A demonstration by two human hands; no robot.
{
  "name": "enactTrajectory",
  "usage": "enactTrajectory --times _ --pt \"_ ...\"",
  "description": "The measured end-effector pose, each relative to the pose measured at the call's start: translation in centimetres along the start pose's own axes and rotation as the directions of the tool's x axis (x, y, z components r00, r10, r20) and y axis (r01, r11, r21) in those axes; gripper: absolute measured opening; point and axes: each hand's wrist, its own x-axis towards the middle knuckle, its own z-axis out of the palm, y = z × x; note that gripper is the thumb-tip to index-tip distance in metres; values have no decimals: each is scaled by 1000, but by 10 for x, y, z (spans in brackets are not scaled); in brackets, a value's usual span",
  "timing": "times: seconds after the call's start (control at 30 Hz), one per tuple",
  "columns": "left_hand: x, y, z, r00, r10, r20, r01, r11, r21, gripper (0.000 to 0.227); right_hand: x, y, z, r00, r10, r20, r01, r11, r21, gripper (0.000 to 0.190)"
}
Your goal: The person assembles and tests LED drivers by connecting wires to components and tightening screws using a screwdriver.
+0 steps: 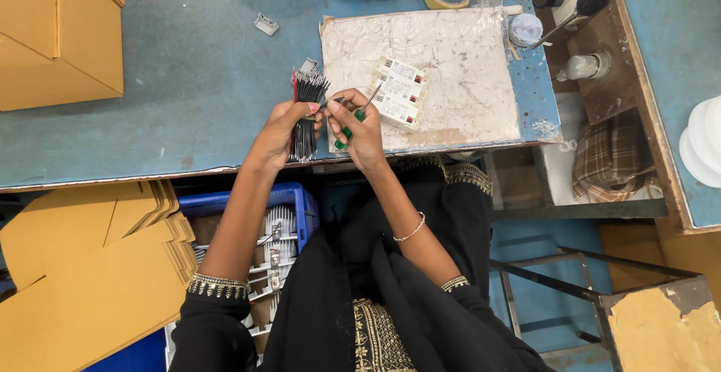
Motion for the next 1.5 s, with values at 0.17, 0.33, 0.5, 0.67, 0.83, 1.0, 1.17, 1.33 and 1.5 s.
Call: enactTrajectory --times 0.17,0.33,0.5,0.67,0.83,1.0,1.17,1.33,1.5 --pt "-2 1 1 1000 -23 22 22 1000 14 19 1 0 1 1000 8 -2 -8 1000 -3 12" --pt "-3 3 4 999 -43 8 43 999 -6 19 0 1 1 1000 -6 -9 6 1000 -31 13" --pt "-4 2 4 999 -42 6 42 999 34 17 0 -4 5 1000 19 4 -19 999 -32 14" --pt "-4 2 4 999 -31 -12 32 991 134 14 -2 -7 9 999 8 43 -2 989 -150 14" --pt "-18 12 10 999 -30 -11 32 970 240 16 -9 -2 10 996 -64 -69 48 976 -211 15" --pt "-40 28 0 999 -28 -16 32 928 370 18 -3 -31 -7 925 -140 -353 57 970 -237 8" --pt "-36 57 -60 972 130 -197 30 761 648 27 -3 -142 -61 887 -354 -296 282 924 -259 14" --pt "8 75 -83 938 189 -291 225 307 925 33 -23 -139 -52 938 -196 -287 119 957 -263 15" --pt "7 64 -45 775 631 -3 47 -53 997 55 -27 -140 -46 954 -100 -281 6 949 -316 17"
